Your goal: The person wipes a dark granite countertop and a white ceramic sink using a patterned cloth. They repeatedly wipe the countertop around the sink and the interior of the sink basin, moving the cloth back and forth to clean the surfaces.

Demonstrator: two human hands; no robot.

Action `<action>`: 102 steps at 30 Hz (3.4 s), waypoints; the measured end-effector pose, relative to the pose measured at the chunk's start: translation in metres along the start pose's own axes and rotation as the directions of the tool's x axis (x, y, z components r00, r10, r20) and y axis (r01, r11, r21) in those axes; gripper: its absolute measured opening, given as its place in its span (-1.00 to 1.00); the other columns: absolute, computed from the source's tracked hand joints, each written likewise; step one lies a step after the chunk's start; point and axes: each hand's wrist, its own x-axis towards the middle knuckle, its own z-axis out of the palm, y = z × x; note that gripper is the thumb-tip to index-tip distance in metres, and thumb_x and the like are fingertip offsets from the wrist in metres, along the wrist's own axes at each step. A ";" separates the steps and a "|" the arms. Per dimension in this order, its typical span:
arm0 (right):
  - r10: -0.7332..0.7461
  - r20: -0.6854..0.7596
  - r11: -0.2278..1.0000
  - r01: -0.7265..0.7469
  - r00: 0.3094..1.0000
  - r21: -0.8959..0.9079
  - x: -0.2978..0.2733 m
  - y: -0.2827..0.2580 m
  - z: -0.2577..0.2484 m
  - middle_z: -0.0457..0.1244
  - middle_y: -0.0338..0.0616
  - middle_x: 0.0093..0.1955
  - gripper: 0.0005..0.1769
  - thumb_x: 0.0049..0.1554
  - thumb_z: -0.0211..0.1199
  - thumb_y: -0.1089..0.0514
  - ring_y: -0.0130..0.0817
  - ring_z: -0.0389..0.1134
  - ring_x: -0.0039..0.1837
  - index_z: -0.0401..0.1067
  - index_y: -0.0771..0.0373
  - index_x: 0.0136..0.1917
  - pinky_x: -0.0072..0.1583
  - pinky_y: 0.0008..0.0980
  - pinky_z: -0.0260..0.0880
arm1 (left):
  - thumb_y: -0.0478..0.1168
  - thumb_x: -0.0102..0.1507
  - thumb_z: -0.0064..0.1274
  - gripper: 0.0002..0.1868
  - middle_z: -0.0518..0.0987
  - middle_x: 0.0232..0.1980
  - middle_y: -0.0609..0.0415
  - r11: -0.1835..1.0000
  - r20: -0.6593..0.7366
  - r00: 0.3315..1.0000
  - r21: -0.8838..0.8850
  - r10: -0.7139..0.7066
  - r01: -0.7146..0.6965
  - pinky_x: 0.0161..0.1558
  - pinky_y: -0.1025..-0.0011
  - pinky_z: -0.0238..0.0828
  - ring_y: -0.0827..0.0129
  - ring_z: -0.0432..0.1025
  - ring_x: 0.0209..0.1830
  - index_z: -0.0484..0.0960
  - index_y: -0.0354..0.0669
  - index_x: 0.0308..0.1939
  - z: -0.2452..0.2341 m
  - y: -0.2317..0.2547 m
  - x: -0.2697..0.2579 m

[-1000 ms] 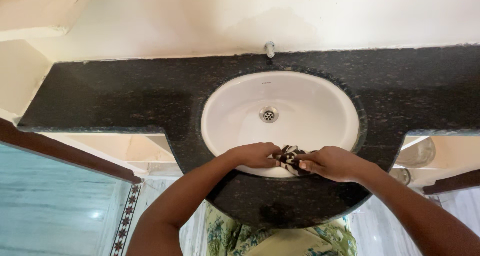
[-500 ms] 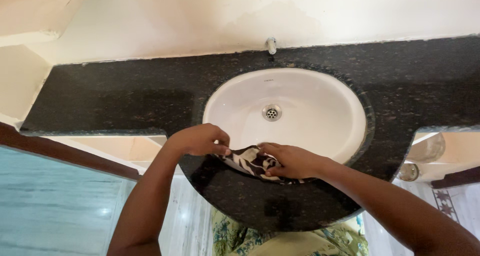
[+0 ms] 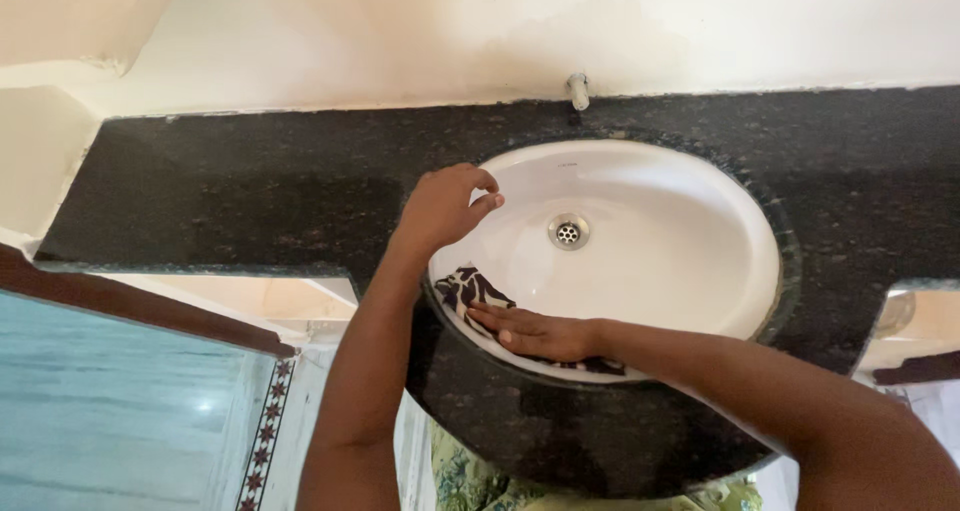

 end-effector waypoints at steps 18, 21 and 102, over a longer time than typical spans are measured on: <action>0.023 -0.298 0.652 -0.240 0.954 -0.720 0.046 0.125 -0.109 -0.14 -0.20 0.70 -0.14 0.25 -0.29 -0.47 -0.25 -0.25 0.70 -0.02 0.00 0.64 0.61 -0.05 -0.42 | -0.08 0.30 0.14 -0.71 0.48 0.40 0.04 0.997 -0.184 0.983 0.075 0.018 -0.004 0.50 -0.04 -0.05 0.13 0.16 0.54 0.69 -0.08 0.05 0.064 -0.032 0.036; 0.117 -0.360 0.555 -0.361 0.926 -0.749 0.018 0.125 -0.120 -0.13 -0.27 0.70 -0.17 0.28 -0.31 -0.47 -0.33 -0.19 0.71 -0.07 -0.06 0.66 0.64 -0.15 -0.35 | -0.09 0.29 0.14 -0.71 0.44 0.43 0.09 0.997 -0.168 0.986 0.078 0.008 0.005 0.51 -0.04 -0.08 0.15 0.14 0.56 0.69 -0.06 0.04 0.067 -0.035 0.036; -0.265 -0.150 0.950 0.231 0.952 -0.211 0.076 0.032 -0.009 -0.63 0.13 0.78 -0.15 0.41 -0.51 -0.36 0.04 -0.74 0.75 -0.43 0.18 0.73 0.64 0.14 -0.64 | 0.02 0.41 -0.02 -0.58 0.38 0.53 -0.01 0.847 -0.206 0.971 -0.532 -0.119 -0.009 0.37 0.04 0.30 0.07 0.11 0.63 0.62 -0.12 0.23 0.019 -0.033 0.020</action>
